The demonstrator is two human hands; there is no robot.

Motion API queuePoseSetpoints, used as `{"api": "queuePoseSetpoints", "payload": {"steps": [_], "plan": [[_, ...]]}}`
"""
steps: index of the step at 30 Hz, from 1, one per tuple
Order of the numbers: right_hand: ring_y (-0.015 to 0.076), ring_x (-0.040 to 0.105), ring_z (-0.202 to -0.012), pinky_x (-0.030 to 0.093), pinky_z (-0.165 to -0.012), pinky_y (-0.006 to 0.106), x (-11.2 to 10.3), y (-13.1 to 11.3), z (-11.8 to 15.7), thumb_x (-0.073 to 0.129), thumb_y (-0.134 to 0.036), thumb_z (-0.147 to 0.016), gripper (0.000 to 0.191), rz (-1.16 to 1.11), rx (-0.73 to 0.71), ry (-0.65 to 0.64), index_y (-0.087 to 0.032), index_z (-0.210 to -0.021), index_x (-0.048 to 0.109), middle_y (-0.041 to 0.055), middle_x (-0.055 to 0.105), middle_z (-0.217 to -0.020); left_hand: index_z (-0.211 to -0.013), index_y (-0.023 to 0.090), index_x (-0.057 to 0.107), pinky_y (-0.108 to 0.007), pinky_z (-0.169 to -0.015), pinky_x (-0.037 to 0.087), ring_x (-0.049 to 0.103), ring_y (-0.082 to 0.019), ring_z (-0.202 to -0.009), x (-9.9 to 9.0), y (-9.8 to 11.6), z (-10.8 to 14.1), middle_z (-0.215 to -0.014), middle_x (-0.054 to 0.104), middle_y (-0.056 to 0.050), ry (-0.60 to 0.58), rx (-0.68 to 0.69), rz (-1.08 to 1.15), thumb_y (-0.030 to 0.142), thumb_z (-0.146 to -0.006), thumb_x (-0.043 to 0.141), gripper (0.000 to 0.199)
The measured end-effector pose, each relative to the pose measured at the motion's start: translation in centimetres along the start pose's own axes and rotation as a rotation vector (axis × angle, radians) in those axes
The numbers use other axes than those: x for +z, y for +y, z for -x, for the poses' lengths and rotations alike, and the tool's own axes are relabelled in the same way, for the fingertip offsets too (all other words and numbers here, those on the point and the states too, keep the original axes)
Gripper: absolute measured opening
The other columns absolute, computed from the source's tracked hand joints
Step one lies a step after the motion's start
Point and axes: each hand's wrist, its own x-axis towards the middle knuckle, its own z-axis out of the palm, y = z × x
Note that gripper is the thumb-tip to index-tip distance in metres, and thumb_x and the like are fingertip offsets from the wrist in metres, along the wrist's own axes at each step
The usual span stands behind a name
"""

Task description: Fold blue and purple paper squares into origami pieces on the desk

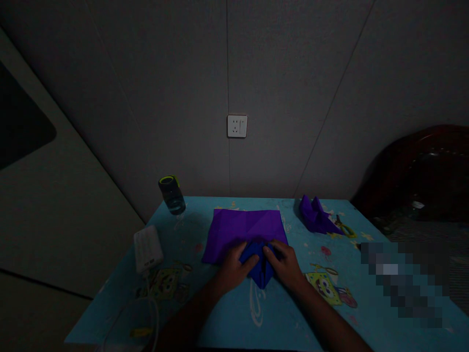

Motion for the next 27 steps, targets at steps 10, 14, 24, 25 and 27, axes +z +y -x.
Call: {"api": "queuePoseSetpoints", "payload": {"steps": [10,14,24,25,27], "plan": [[0.0156,0.058,-0.062,0.043,-0.06,0.026,-0.6,0.6,0.0,0.058,-0.037,-0.089,0.023,0.05,-0.025,0.129,-0.018,-0.078,0.065,0.0,0.062,-0.068,-0.114,0.019,0.063,-0.036,-0.095,0.048,0.064,-0.024,-0.103,0.1,-1.3,0.3,-0.11,0.069,-0.01,0.053,-0.043,0.085,0.043,-0.088,0.058,0.036],[0.0157,0.059,-0.063,0.044,-0.06,0.025,-0.8,0.9,0.1,0.057,-0.037,-0.09,0.024,0.041,0.003,0.213,-0.018,-0.077,0.065,0.0002,0.063,-0.069,-0.111,0.019,0.063,-0.034,-0.097,0.045,0.063,-0.023,-0.105,-0.1,-1.4,0.0,-0.111,0.069,-0.009,0.105,-0.007,0.122,0.046,-0.091,0.053,0.035],[0.0196,0.063,-0.071,0.049,-0.068,0.029,-1.5,0.7,0.0,0.058,-0.042,-0.088,0.027,-0.038,0.133,0.317,-0.019,-0.081,0.07,0.0023,0.069,-0.074,-0.105,0.021,0.061,-0.034,-0.083,0.053,0.065,-0.023,-0.094,-0.8,-0.1,-0.2,-0.109,0.069,-0.009,0.26,-0.111,0.242,0.054,-0.09,0.049,0.039],[0.0202,0.064,-0.071,0.049,-0.068,0.029,-1.5,0.7,-0.1,0.058,-0.042,-0.088,0.027,-0.054,0.154,0.323,-0.019,-0.081,0.071,0.0026,0.07,-0.074,-0.104,0.021,0.06,-0.034,-0.08,0.054,0.066,-0.023,-0.091,-0.8,0.0,-0.2,-0.108,0.069,-0.01,0.265,-0.125,0.254,0.054,-0.09,0.048,0.038],[0.0215,0.065,-0.073,0.05,-0.068,0.03,-1.5,0.7,-0.2,0.059,-0.043,-0.087,0.028,-0.089,0.19,0.336,-0.019,-0.081,0.072,0.0035,0.071,-0.076,-0.103,0.022,0.059,-0.034,-0.08,0.054,0.066,-0.024,-0.093,-0.8,0.0,-0.1,-0.109,0.068,-0.011,0.278,-0.119,0.262,0.052,-0.091,0.046,0.035]]}}
